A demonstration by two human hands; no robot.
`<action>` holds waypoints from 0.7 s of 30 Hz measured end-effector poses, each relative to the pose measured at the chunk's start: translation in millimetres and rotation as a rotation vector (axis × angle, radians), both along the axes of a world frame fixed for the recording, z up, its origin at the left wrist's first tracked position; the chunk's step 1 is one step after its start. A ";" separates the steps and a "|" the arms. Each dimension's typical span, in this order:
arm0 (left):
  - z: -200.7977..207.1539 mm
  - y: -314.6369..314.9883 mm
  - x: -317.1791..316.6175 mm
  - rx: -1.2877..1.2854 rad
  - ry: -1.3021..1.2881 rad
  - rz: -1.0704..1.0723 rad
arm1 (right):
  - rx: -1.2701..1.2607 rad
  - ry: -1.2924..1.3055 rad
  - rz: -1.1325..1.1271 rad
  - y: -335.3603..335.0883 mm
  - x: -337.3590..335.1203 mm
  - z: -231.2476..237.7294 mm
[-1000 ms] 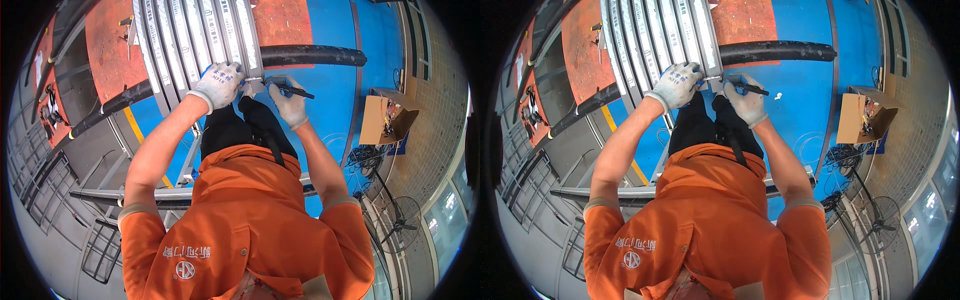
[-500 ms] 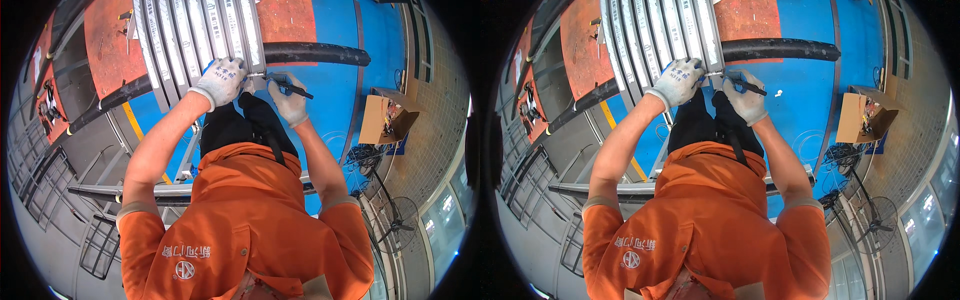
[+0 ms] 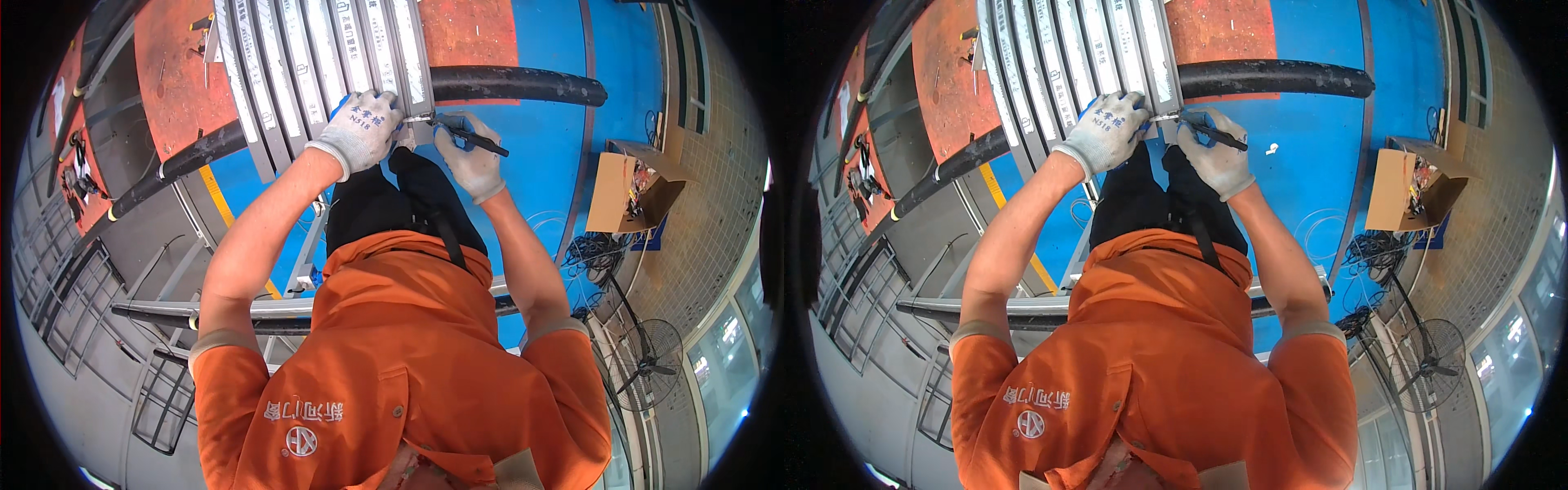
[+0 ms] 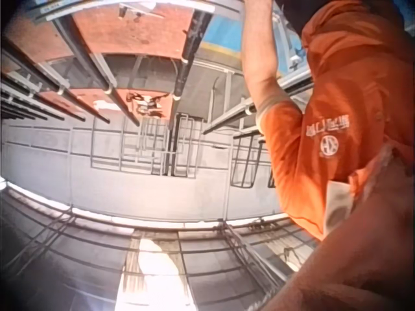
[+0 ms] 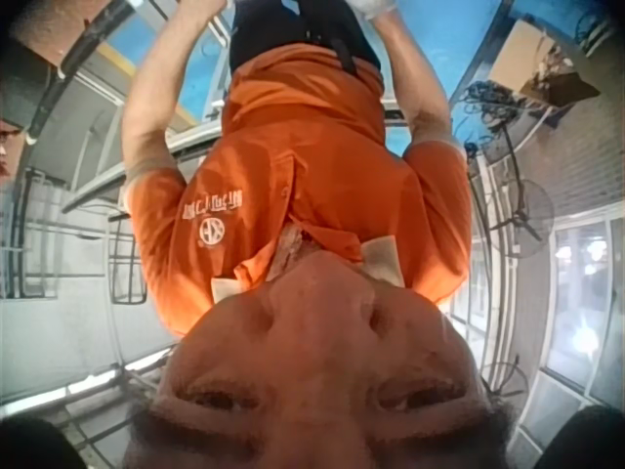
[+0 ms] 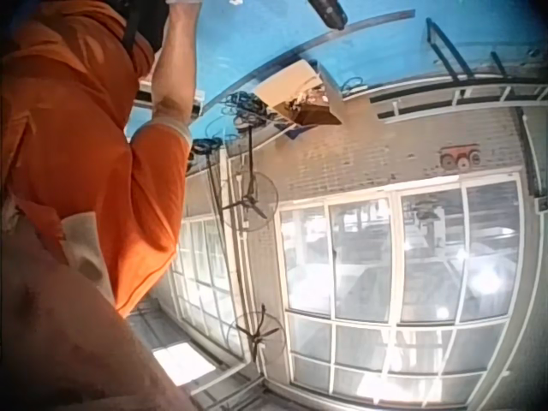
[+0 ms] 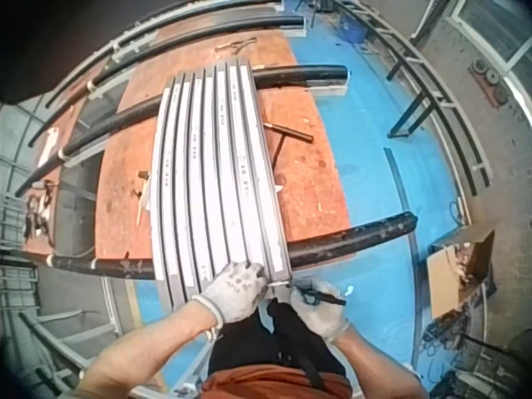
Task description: Marking measurement lines on stacked metal components using a marker and a template.
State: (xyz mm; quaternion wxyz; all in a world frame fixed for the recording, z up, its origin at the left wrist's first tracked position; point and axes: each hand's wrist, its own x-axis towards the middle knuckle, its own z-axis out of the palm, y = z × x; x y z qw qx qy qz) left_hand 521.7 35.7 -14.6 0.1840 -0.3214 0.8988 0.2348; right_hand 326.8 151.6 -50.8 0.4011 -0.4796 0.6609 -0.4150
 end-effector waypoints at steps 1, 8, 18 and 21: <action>0.2 -0.2 0.0 0.003 0.004 0.004 | 0.000 -0.007 -0.007 -0.3 0.1 0.1; -0.5 -0.8 -0.8 0.011 0.016 0.009 | -0.006 -0.010 -0.006 -1.1 0.4 3.7; -0.1 -1.7 0.0 0.005 0.037 0.012 | -0.010 0.006 -0.016 -2.9 0.3 1.4; 0.9 -1.5 -0.2 -0.004 0.045 0.012 | -0.015 0.033 0.000 -4.0 -0.9 2.8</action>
